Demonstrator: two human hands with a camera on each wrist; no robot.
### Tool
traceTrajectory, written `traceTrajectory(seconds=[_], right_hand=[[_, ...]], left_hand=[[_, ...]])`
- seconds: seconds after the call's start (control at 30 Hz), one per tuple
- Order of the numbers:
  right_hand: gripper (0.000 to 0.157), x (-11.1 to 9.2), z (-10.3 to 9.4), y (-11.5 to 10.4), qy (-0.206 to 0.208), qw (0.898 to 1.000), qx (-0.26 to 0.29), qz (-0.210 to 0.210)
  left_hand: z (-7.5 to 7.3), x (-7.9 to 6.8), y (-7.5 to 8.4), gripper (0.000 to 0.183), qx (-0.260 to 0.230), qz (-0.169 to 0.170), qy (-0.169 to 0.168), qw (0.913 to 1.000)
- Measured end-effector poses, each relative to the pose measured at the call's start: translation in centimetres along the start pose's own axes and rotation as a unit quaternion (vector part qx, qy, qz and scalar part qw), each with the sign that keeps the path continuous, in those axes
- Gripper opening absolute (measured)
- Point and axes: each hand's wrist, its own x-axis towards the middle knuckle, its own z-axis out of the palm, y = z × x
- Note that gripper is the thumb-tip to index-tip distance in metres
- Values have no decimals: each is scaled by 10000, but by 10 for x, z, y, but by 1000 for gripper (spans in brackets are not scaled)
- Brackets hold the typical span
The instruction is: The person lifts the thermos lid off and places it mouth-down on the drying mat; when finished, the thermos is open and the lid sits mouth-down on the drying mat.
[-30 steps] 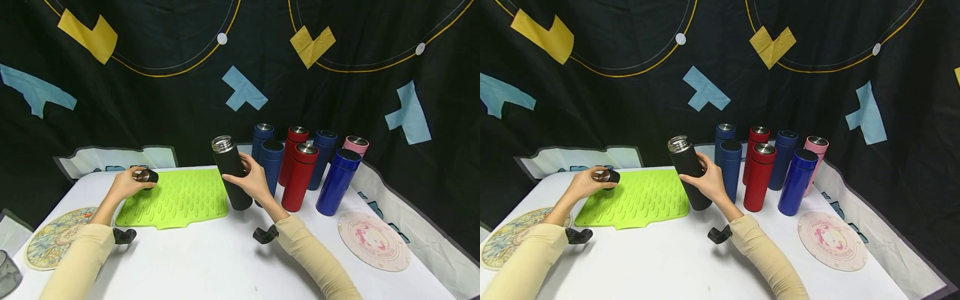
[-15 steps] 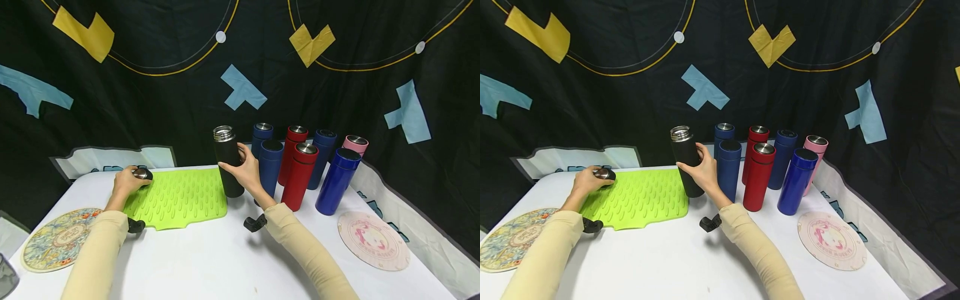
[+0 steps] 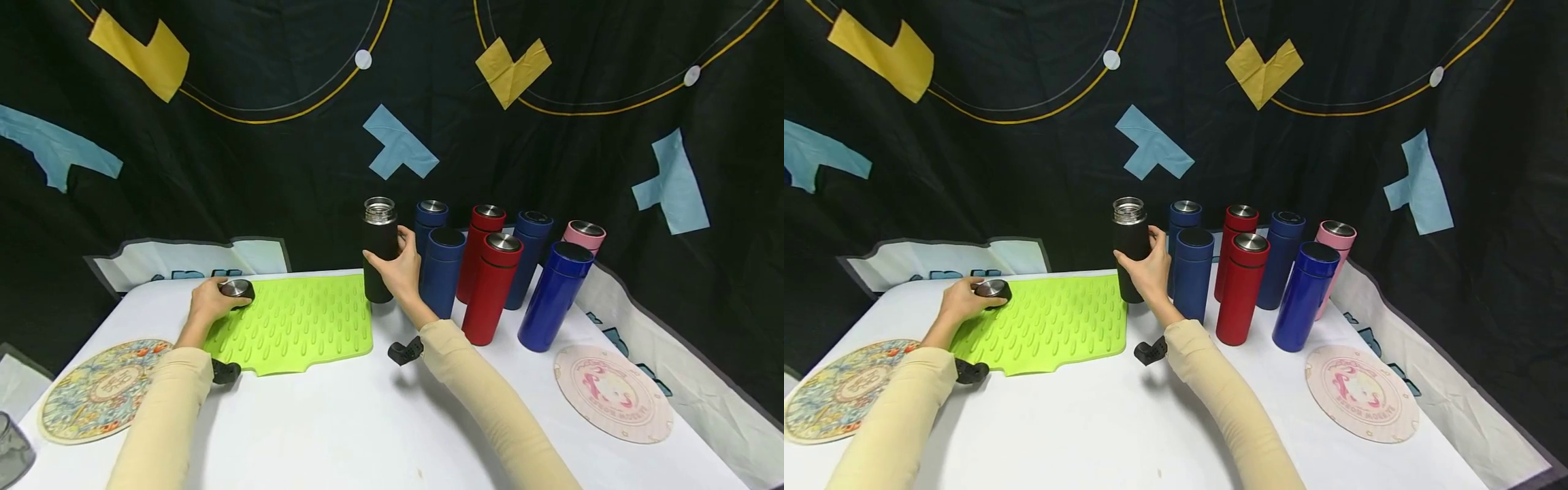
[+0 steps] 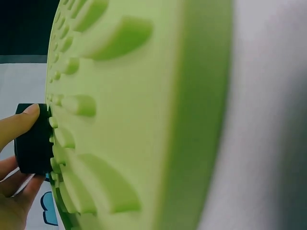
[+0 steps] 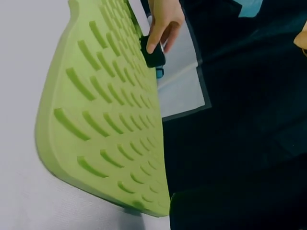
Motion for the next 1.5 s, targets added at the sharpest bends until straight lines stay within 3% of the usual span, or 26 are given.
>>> traceTrajectory(seconds=[0.2,0.33,0.43,0.5,0.67,0.8,0.93,1.2,1.5], right_hand=[[72,5,8,10,115,9999,-99,63],[72,6,12,18,119,9996,-72,235],[73,5,14,23,132,9995,-38,301],[73,5,15,26,172,9994,-46,291],[74,8,18,34,333,9988,-130,330],[75,10,22,39,366,9983,-142,431],[74,11,26,42,405,9983,-127,411],[73,15,30,46,531,9983,-74,248],[73,14,33,52,640,9966,-134,504]], left_hand=[[-5,-4,-2,85,-171,-46,-210,9996],[-11,-13,5,85,-351,-67,136,9993],[-16,-27,17,79,-484,150,500,9975],[-21,-40,29,77,-550,346,470,9968],[-27,-73,48,74,-106,950,88,9954],[-27,-98,49,71,255,1324,-183,9907],[-25,-115,45,71,418,1395,-444,9883],[-25,-123,34,79,462,1281,-1062,9850],[-29,-127,28,81,558,1385,-1382,9791]])
